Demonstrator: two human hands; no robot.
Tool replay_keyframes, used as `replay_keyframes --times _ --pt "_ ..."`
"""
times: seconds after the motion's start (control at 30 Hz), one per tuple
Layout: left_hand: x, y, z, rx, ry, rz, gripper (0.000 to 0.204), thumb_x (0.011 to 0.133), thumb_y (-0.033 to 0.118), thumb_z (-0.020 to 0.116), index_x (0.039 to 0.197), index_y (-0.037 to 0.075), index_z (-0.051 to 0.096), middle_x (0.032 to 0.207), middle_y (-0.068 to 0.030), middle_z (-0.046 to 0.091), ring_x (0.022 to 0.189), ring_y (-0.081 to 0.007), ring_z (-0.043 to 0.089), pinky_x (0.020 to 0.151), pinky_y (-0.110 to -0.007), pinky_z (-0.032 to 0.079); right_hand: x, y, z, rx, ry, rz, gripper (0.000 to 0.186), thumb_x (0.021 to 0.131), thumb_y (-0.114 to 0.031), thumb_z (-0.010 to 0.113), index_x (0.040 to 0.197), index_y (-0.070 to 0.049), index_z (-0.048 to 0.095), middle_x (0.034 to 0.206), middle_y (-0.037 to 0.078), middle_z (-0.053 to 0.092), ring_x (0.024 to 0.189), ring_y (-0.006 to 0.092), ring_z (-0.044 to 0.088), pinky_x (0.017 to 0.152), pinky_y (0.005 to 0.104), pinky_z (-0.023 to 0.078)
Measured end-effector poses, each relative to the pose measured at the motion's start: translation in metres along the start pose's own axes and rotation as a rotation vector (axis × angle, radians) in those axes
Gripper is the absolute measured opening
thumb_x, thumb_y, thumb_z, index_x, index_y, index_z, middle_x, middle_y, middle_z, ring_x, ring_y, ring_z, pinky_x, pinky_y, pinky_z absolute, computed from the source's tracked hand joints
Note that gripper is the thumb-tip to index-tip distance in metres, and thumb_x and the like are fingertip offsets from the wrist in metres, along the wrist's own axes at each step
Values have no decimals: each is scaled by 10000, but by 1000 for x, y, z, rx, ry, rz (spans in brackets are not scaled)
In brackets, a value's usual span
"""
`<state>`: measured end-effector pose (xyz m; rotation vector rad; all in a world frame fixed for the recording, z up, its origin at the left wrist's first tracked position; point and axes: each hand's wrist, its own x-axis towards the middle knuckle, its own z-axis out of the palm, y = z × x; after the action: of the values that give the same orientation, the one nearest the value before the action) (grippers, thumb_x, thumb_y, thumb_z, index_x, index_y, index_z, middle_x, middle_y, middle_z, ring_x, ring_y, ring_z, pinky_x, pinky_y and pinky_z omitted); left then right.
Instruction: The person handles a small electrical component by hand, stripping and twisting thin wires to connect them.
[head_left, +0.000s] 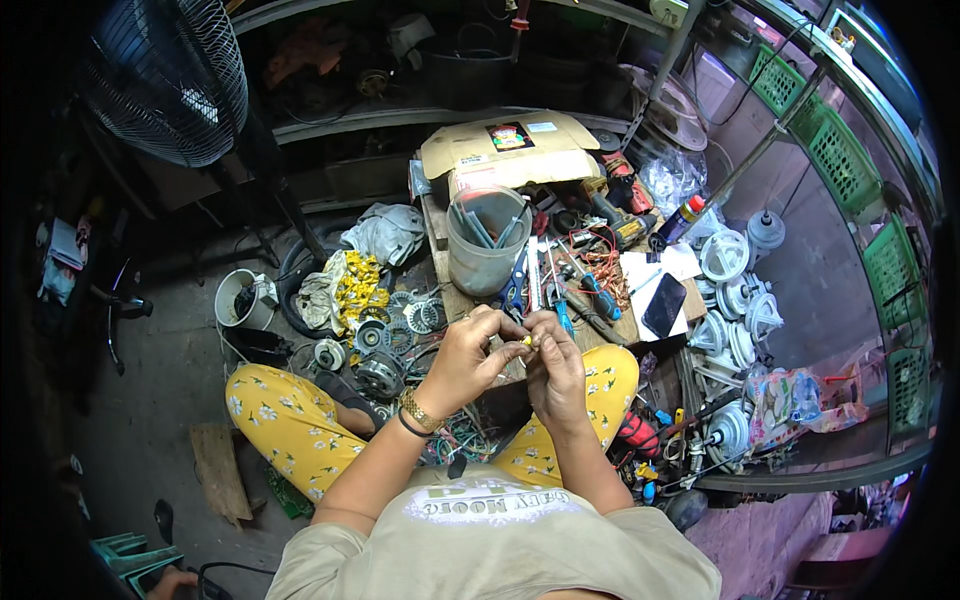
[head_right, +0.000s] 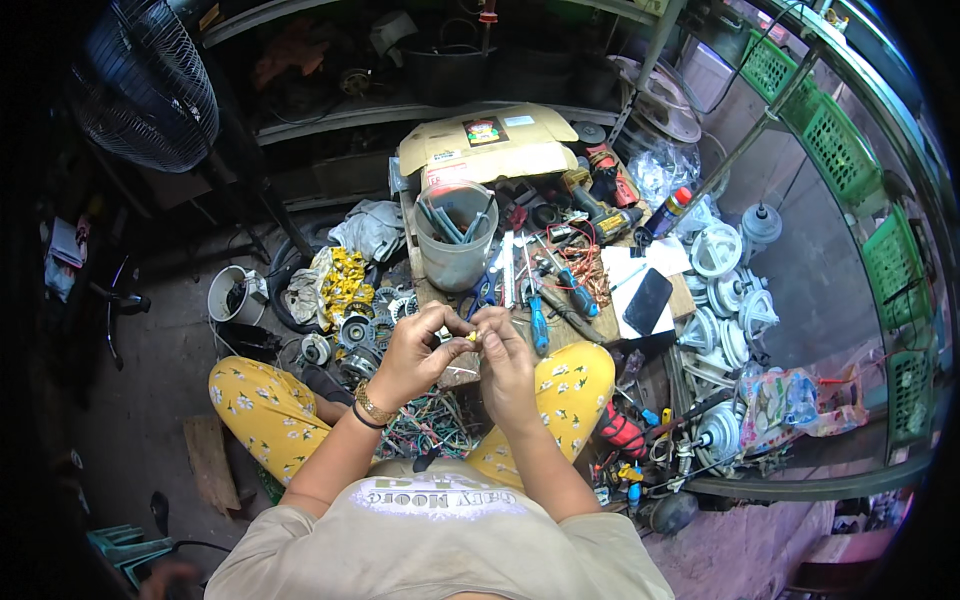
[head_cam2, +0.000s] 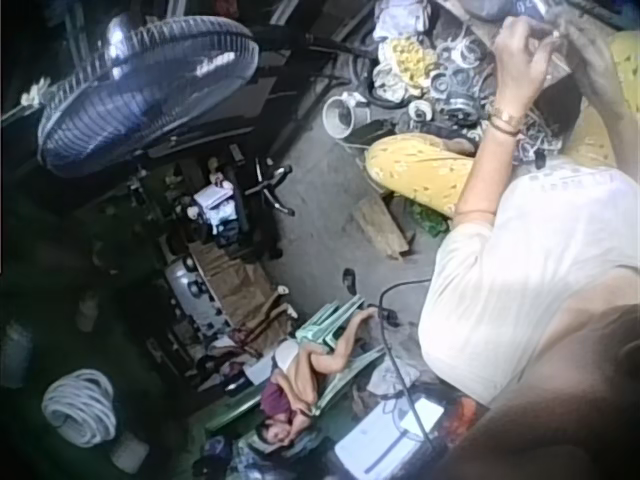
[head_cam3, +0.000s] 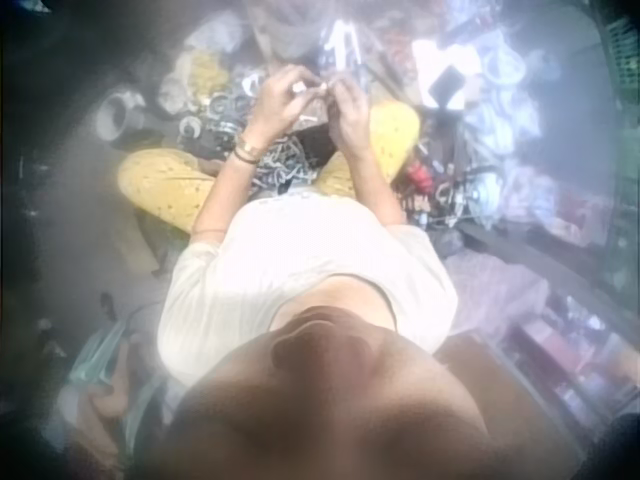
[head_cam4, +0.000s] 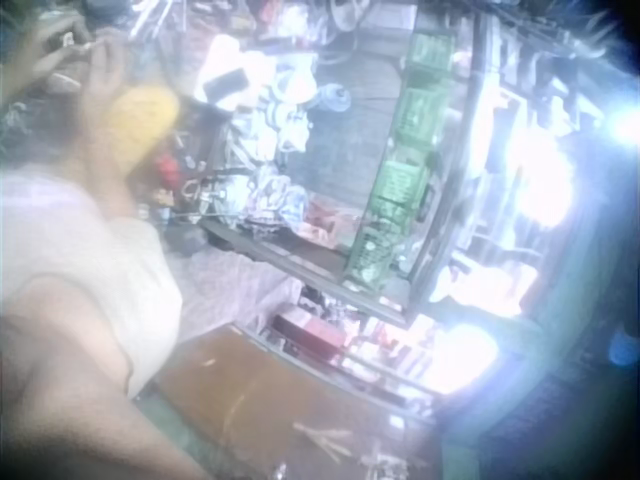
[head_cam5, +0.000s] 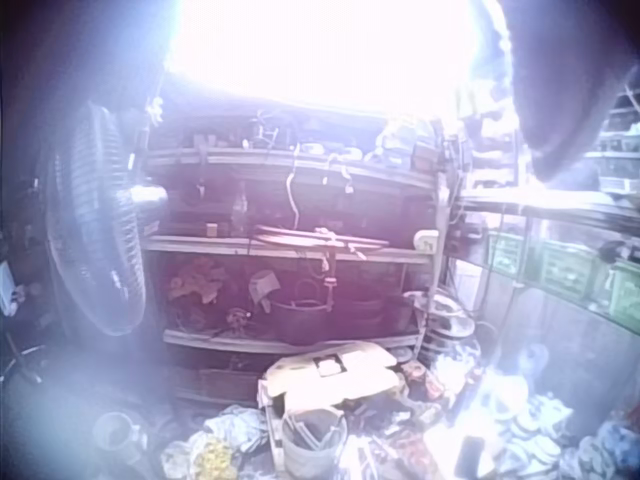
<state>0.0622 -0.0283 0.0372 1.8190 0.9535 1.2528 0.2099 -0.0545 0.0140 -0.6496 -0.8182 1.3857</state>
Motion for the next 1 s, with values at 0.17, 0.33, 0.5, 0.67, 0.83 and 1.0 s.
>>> replay_keyframes --times 0.17,0.33,0.5,0.67,0.83,1.0 --pt "-2 -24 -7 307 56 129 143 776 53 723 881 -6 647 836 -111 645 764 -246 623 734 -351 474 -1 -45 10 303 -101 -23 268 992 -301 501 805 -110 509 1135 89 548 1148 216 499 1006 421 382" --pt "-8 -26 -11 21 86 -72 113 772 14 727 849 -8 648 822 -85 644 748 -175 603 693 -308 475 4 -46 -15 -535 -64 -119 117 911 -103 634 816 -72 571 904 39 520 713 169 460 738 301 446" --pt "-9 -26 1 -64 96 1 141 769 54 754 863 3 662 807 -83 634 729 -196 605 633 -304 464 9 -13 -18 -994 -126 -466 61 807 33 709 862 17 689 888 75 678 622 52 516 531 221 390" --pt "-11 -22 -6 -13 24 41 188 757 126 786 854 22 661 810 -100 635 752 -268 607 673 -360 472 1 -14 -11 -857 -106 -122 35 865 20 654 887 41 672 816 60 671 711 83 590 637 233 468" --pt "-2 -16 -14 188 -48 237 227 713 139 802 823 18 645 787 -104 627 785 -302 607 687 -377 482 1 -6 -18 -739 -136 -75 103 901 -14 639 966 58 672 841 44 674 718 78 585 648 229 472" --pt "-2 -12 -17 430 -61 288 245 705 146 800 798 23 608 795 -102 622 804 -311 612 697 -386 507 -5 -6 -19 -617 -110 71 154 912 -36 643 1023 65 678 872 53 683 732 87 590 652 233 481"
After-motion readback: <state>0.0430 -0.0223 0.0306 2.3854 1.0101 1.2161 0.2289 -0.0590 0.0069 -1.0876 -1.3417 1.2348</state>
